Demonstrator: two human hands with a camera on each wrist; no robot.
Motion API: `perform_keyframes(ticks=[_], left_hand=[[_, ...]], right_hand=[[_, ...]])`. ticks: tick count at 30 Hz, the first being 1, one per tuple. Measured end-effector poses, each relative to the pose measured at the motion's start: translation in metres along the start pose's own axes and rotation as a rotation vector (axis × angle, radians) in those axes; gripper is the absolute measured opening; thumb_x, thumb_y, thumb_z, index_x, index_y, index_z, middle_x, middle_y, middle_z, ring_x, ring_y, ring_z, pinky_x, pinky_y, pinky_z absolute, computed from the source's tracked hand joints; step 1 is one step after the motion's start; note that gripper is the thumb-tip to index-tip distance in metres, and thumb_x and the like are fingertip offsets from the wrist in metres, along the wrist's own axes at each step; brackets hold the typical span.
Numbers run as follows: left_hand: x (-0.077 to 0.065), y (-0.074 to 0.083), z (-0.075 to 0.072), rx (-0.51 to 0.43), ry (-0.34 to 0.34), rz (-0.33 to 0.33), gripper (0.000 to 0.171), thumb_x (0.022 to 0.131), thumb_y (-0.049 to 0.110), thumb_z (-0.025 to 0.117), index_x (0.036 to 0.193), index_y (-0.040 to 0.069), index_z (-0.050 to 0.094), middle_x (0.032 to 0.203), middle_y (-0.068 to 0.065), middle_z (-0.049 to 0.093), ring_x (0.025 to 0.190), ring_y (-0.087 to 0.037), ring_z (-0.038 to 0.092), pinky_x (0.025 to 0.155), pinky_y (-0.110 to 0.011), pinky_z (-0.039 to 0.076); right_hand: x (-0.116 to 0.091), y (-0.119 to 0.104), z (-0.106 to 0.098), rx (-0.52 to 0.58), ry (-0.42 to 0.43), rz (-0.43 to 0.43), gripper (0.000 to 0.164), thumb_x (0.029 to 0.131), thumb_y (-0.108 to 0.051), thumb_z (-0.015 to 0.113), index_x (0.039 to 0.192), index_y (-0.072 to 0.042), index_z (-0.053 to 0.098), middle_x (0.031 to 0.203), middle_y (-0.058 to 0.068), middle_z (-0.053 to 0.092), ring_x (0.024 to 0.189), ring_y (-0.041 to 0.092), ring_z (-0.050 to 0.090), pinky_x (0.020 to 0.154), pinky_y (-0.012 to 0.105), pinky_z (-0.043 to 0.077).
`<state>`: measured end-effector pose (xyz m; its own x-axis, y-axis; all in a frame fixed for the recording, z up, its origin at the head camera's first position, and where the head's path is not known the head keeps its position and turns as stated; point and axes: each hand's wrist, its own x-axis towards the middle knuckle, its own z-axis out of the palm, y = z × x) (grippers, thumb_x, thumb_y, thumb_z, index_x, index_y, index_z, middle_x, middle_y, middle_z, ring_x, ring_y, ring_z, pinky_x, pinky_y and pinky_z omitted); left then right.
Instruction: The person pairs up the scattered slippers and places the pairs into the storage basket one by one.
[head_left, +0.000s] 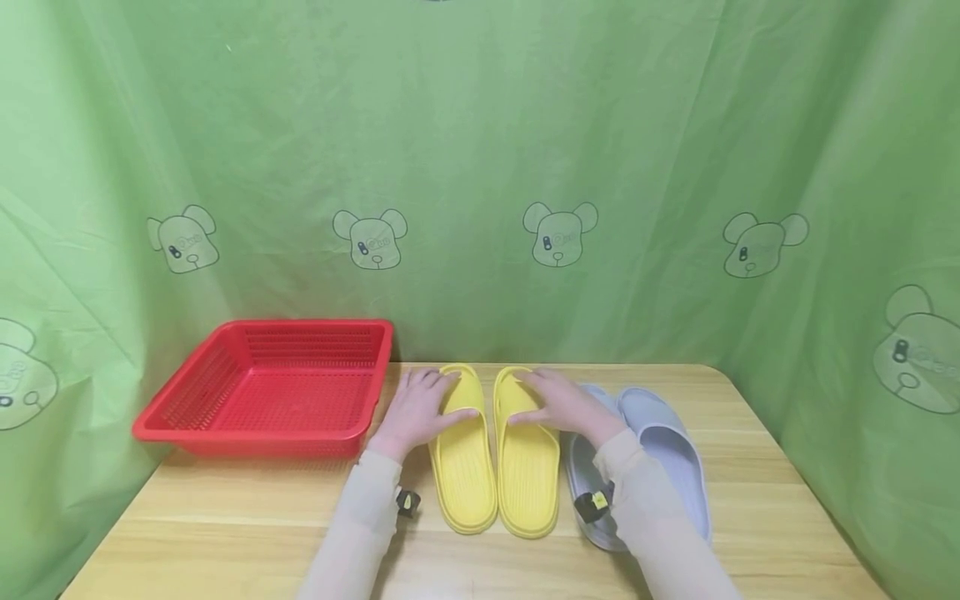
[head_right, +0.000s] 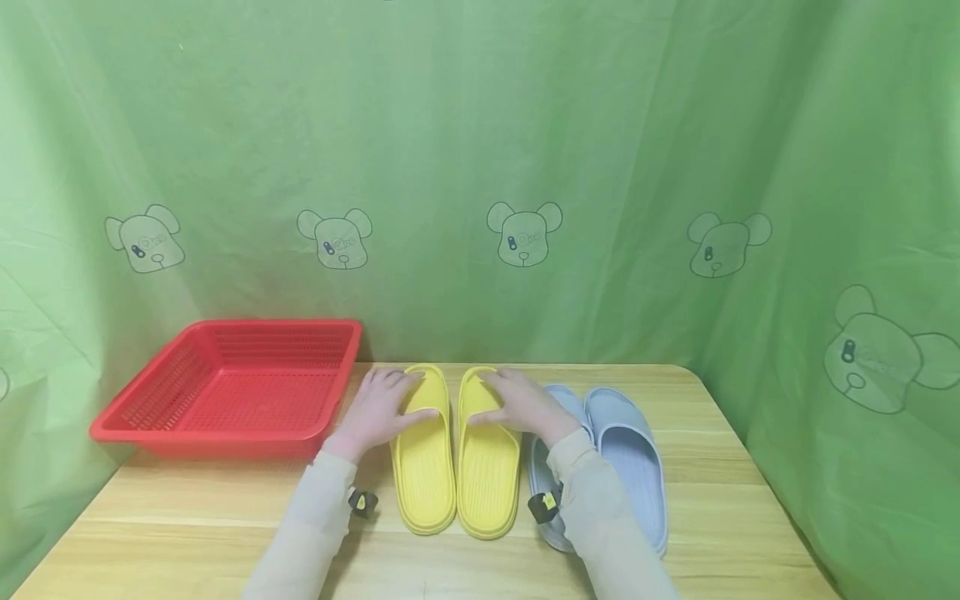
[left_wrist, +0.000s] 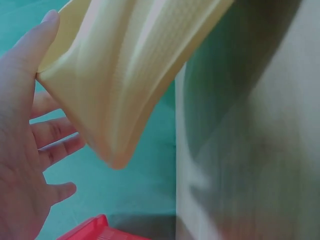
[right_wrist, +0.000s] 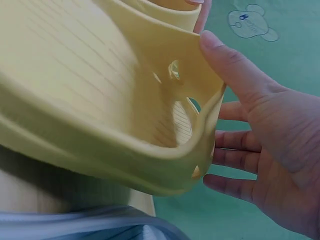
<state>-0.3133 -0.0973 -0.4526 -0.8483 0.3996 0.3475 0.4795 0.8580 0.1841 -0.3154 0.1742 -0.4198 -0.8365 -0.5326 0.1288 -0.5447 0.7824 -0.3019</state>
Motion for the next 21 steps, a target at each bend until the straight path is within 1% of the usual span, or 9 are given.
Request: perform_keyframes(ticks=[4,7,11,16,21], left_hand=[[-0.001,0.002,-0.006,0.023,0.051,0.02,0.081,0.081,0.073,0.055,0.139,0.017,0.053,0.131,-0.004,0.063,0.131,-0.026,0.047,0.119,-0.057,0.022],[-0.002,0.005,-0.01,0.034,0.094,0.035,0.081,0.08,0.073,0.057,0.138,0.017,0.054,0.131,-0.003,0.063,0.131,-0.025,0.046,0.12,-0.059,0.018],[-0.003,0.008,-0.016,0.041,0.139,0.053,0.083,0.078,0.074,0.059,0.137,0.015,0.055,0.129,-0.003,0.063,0.13,-0.024,0.046,0.121,-0.058,0.017],[-0.004,0.01,-0.022,0.052,0.165,0.067,0.087,0.075,0.075,0.061,0.137,0.015,0.056,0.127,-0.004,0.064,0.129,-0.025,0.047,0.12,-0.059,0.017],[-0.005,0.012,-0.028,0.083,0.171,0.079,0.088,0.073,0.076,0.062,0.136,0.015,0.056,0.125,-0.003,0.064,0.127,-0.026,0.047,0.119,-0.06,0.019]], right_hand=[[-0.004,-0.004,-0.006,0.011,0.014,0.003,0.088,0.078,-0.054,0.073,0.143,-0.001,0.045,0.138,0.028,0.051,0.128,0.044,0.049,0.109,0.058,0.038],[-0.008,-0.006,-0.009,0.017,0.025,0.011,0.089,0.078,-0.054,0.074,0.142,0.001,0.046,0.139,0.029,0.05,0.129,0.045,0.047,0.11,0.059,0.037],[-0.012,-0.008,-0.012,0.008,0.041,0.019,0.089,0.077,-0.054,0.074,0.141,0.002,0.047,0.139,0.029,0.049,0.129,0.045,0.047,0.11,0.058,0.038],[-0.015,-0.009,-0.014,0.001,0.061,0.02,0.089,0.076,-0.054,0.075,0.14,0.001,0.048,0.139,0.03,0.049,0.127,0.046,0.048,0.108,0.059,0.039],[-0.017,-0.009,-0.014,0.002,0.064,0.038,0.088,0.076,-0.054,0.075,0.14,0.001,0.048,0.139,0.031,0.048,0.127,0.047,0.047,0.107,0.06,0.04]])
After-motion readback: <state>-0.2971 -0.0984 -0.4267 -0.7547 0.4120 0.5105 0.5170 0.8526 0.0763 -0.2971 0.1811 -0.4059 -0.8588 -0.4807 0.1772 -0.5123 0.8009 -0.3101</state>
